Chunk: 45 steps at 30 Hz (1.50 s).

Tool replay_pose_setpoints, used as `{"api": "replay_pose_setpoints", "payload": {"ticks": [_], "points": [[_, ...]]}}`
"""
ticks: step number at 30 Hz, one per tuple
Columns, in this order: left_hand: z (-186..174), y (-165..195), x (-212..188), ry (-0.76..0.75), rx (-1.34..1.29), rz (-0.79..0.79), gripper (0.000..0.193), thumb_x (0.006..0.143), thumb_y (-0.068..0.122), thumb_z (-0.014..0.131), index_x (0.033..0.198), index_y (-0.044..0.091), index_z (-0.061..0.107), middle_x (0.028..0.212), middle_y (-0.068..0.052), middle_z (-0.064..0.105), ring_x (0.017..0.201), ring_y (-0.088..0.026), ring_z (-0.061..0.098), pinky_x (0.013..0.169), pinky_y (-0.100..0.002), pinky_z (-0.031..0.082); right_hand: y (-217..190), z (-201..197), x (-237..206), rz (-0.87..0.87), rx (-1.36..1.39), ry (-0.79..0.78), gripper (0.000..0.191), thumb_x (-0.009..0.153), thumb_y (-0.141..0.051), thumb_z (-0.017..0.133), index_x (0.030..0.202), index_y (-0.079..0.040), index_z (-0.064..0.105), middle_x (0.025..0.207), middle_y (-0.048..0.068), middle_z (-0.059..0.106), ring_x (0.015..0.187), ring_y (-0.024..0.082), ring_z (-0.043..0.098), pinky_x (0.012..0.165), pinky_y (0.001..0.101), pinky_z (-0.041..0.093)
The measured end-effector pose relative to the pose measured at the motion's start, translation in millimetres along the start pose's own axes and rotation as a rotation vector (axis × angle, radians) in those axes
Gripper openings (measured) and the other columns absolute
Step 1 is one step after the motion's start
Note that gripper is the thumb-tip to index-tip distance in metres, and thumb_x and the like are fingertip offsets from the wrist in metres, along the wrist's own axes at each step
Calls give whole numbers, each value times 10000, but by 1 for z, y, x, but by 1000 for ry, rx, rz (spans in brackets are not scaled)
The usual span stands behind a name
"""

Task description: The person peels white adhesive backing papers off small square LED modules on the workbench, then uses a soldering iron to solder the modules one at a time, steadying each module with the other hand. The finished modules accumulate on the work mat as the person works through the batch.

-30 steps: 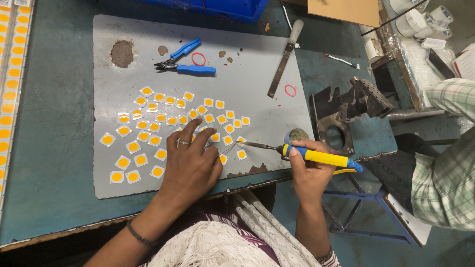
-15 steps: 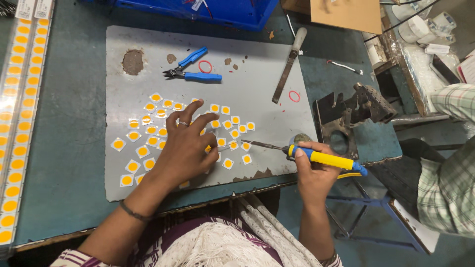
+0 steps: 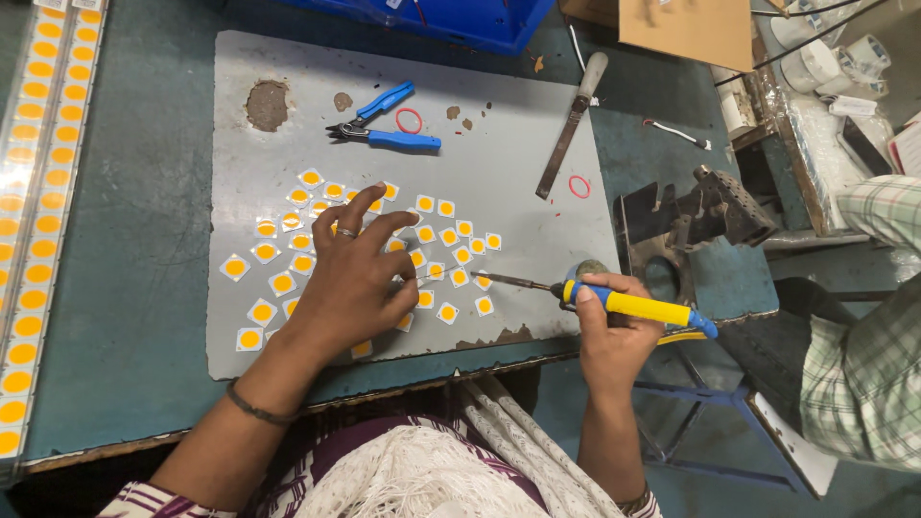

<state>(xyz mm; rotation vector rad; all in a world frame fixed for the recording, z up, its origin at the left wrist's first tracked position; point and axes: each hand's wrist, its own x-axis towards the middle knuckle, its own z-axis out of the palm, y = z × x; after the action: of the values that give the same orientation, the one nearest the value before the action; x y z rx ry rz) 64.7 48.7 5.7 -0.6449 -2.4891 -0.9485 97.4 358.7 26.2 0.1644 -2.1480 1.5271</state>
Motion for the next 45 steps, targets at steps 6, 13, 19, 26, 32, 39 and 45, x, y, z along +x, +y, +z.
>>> {"api": "replay_pose_setpoints", "payload": {"ticks": [6,13,19,26,32,39,45], "points": [[3,-3,-1,-19,8,27,65,708,185,729,670,137,707,1325,-88,617,1447,-393,357,1115,-616,221,-2,5,2,42,58,8,153,956,7,709,1103,16,667,1011,56,682,865,84,633,790,225,522],[8,-2,-1,-12,14,30,94,739,185,732,674,122,705,1318,-87,626,1448,-384,367,1120,-599,235,-3,12,2,47,26,-19,174,930,23,716,1099,21,677,1053,61,689,912,94,660,823,234,547],[10,-2,-1,-8,17,40,83,746,184,734,737,102,728,1320,-95,618,1453,-388,360,1117,-606,239,-3,9,0,62,28,-19,162,945,11,720,1101,15,679,967,43,680,831,75,628,758,217,518],[9,-1,0,-22,24,35,92,747,176,733,697,103,709,1326,-98,615,1449,-386,356,1119,-607,240,-3,8,0,79,43,-17,170,937,2,732,1099,11,680,959,37,677,815,67,611,733,206,495],[10,-1,1,-16,22,40,83,748,175,728,716,99,713,1328,-97,615,1453,-382,355,1125,-605,235,-5,9,0,51,27,-28,162,936,0,730,1090,12,682,995,43,682,857,75,632,778,212,519],[5,-3,-1,18,-29,25,69,723,181,726,694,123,704,1327,-88,620,1451,-386,358,1131,-603,216,-7,5,6,32,24,5,145,955,-1,708,1094,15,670,1019,52,687,895,91,662,818,232,557],[-4,-8,-2,35,-63,8,95,708,201,720,645,139,686,1334,-89,621,1457,-391,352,1149,-596,190,-7,2,7,54,3,3,145,953,1,706,1091,20,668,1012,56,691,885,94,665,806,236,562]]}}
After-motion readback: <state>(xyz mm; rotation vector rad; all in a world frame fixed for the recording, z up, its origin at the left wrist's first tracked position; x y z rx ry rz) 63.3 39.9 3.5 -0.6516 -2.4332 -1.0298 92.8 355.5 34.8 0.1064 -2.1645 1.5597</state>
